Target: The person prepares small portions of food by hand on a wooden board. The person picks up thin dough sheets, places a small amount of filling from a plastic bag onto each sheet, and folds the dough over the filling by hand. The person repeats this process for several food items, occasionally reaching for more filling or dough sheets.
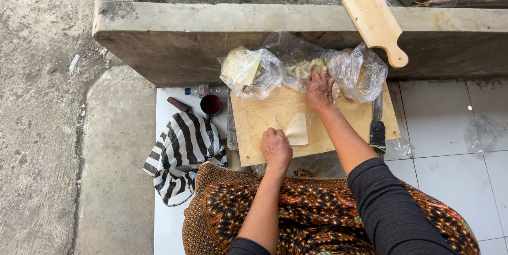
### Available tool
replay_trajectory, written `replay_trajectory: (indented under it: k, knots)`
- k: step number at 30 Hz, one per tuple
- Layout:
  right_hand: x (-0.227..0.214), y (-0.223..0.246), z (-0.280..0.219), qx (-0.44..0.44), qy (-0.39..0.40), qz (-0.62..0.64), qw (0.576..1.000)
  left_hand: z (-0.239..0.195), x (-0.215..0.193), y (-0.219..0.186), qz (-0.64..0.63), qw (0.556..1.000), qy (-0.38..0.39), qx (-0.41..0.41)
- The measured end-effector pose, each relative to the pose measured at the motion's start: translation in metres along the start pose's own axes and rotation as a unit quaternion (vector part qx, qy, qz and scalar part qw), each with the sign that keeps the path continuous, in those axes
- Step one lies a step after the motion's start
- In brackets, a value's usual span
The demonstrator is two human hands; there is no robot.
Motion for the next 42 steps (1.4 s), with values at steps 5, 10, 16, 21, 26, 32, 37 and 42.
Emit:
replay_trajectory:
  k: [5, 10, 16, 21, 26, 32, 37, 42]
  knots:
    - [-0.009, -0.015, -0.039, 0.041, 0.011, 0.135, 0.990, 0.000, 0.013, 0.018, -0.100, 0.978, 0.133, -0.125]
    - [0.000, 0.036, -0.114, -0.018, 0.099, 0.117, 0.988, -0.005, 0.010, 0.025, -0.133, 0.972, 0.128, -0.149]
    - [-0.018, 0.076, -0.135, -0.100, 0.016, -0.061, 0.993, -0.010, 0.025, 0.030, -0.092, 0.978, 0.119, -0.142]
    - [-0.020, 0.085, -0.146, -0.123, 0.005, -0.173, 0.977, -0.010, 0.030, 0.032, -0.090, 0.982, 0.105, -0.125]
    - [-0.029, 0.072, -0.133, -0.080, 0.017, -0.089, 0.993, -0.009, 0.027, 0.031, -0.094, 0.983, 0.103, -0.119]
    - [-0.019, 0.089, -0.135, -0.094, -0.007, -0.049, 0.994, -0.010, 0.025, 0.030, -0.098, 0.981, 0.105, -0.127]
    - [-0.015, 0.101, -0.143, -0.158, -0.002, -0.095, 0.983, -0.010, 0.028, 0.032, -0.087, 0.976, 0.135, -0.148]
    - [-0.019, 0.106, -0.167, -0.256, 0.016, -0.228, 0.939, -0.008, 0.027, 0.033, -0.084, 0.973, 0.142, -0.163]
Point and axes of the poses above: each hand's wrist, its own z-axis towards the middle knuckle, its own x-axis out of the palm, y = z × x, the point moved 10 cm from there along z, towards the middle knuckle, and after that the axes turned 4 degrees about -x, right-handed, at the moved point
